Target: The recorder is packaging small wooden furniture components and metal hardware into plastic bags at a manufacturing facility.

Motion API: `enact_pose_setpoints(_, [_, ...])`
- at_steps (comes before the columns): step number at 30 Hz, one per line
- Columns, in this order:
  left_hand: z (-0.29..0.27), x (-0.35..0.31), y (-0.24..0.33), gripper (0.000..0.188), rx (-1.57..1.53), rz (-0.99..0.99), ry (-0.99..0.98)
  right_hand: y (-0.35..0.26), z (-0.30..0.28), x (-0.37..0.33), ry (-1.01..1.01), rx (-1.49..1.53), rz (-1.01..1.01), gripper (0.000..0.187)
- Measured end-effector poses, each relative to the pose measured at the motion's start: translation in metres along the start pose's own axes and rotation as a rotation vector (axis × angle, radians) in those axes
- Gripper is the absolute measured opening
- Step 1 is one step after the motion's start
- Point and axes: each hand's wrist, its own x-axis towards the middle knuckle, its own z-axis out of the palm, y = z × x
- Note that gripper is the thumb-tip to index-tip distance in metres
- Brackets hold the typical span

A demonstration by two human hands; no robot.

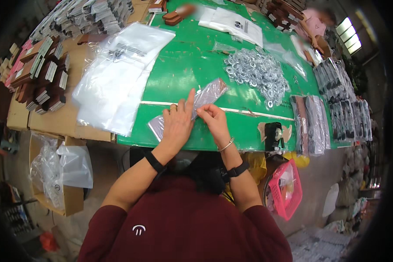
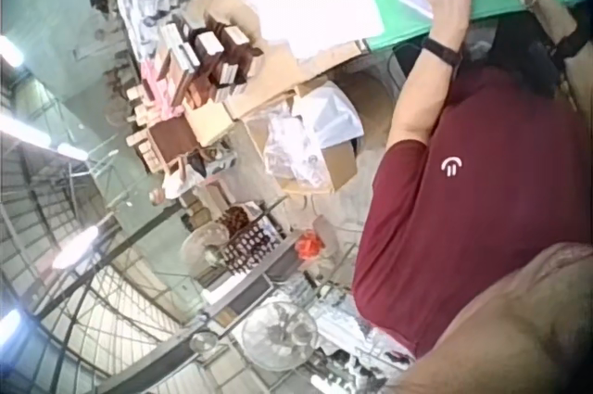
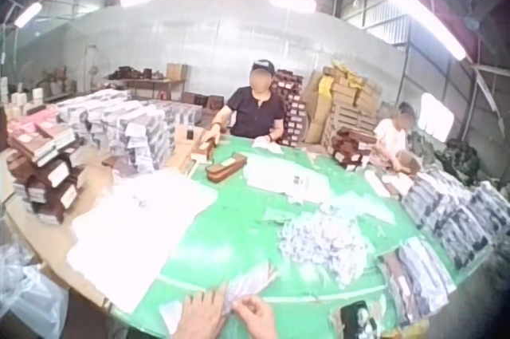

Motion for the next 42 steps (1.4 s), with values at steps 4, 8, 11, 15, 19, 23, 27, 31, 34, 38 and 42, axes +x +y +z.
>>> enact_pose_setpoints(4, [0.004, -0.004, -0.001, 0.103, -0.034, 0.031, 0.06, 0.009, 0.001, 0.001, 0.049, -0.138, 0.025, 0.013])
enact_pose_setpoints(8, [0.003, -0.006, -0.005, 0.096, -0.082, 0.083, 0.106, 0.018, 0.0, 0.012, 0.096, -0.363, -0.017, 0.024])
enact_pose_setpoints(11, [0.004, -0.005, -0.005, 0.092, -0.128, 0.097, 0.117, 0.024, -0.005, 0.02, 0.094, -0.41, -0.047, 0.027])
enact_pose_setpoints(15, [0.002, -0.006, -0.003, 0.088, -0.134, 0.071, 0.107, 0.022, -0.009, 0.023, 0.082, -0.493, -0.024, 0.029])
enact_pose_setpoints(19, [0.006, -0.007, -0.006, 0.079, -0.225, 0.04, 0.109, 0.013, -0.007, 0.022, 0.067, -0.516, -0.017, 0.031])
enact_pose_setpoints(23, [0.009, -0.006, -0.009, 0.064, -0.246, 0.067, 0.125, 0.013, -0.007, 0.022, 0.087, -0.528, -0.035, 0.031])
enact_pose_setpoints(27, [0.005, -0.004, -0.008, 0.052, -0.273, 0.075, 0.103, 0.014, -0.01, 0.025, 0.062, -0.48, 0.013, 0.031])
enact_pose_setpoints(31, [0.008, -0.005, -0.01, 0.05, -0.289, 0.078, 0.102, 0.01, -0.015, 0.022, 0.03, -0.464, 0.031, 0.033])
enact_pose_setpoints(34, [0.009, -0.005, -0.011, 0.046, -0.268, 0.099, 0.14, 0.013, -0.017, 0.025, -0.014, -0.36, 0.074, 0.036])
enact_pose_setpoints(38, [0.008, -0.004, -0.013, 0.044, -0.272, 0.095, 0.125, 0.009, -0.018, 0.023, -0.038, -0.329, 0.099, 0.036])
enact_pose_setpoints(42, [0.008, -0.002, -0.016, 0.044, -0.322, 0.052, 0.073, -0.007, -0.026, 0.013, -0.182, -0.138, 0.211, 0.031])
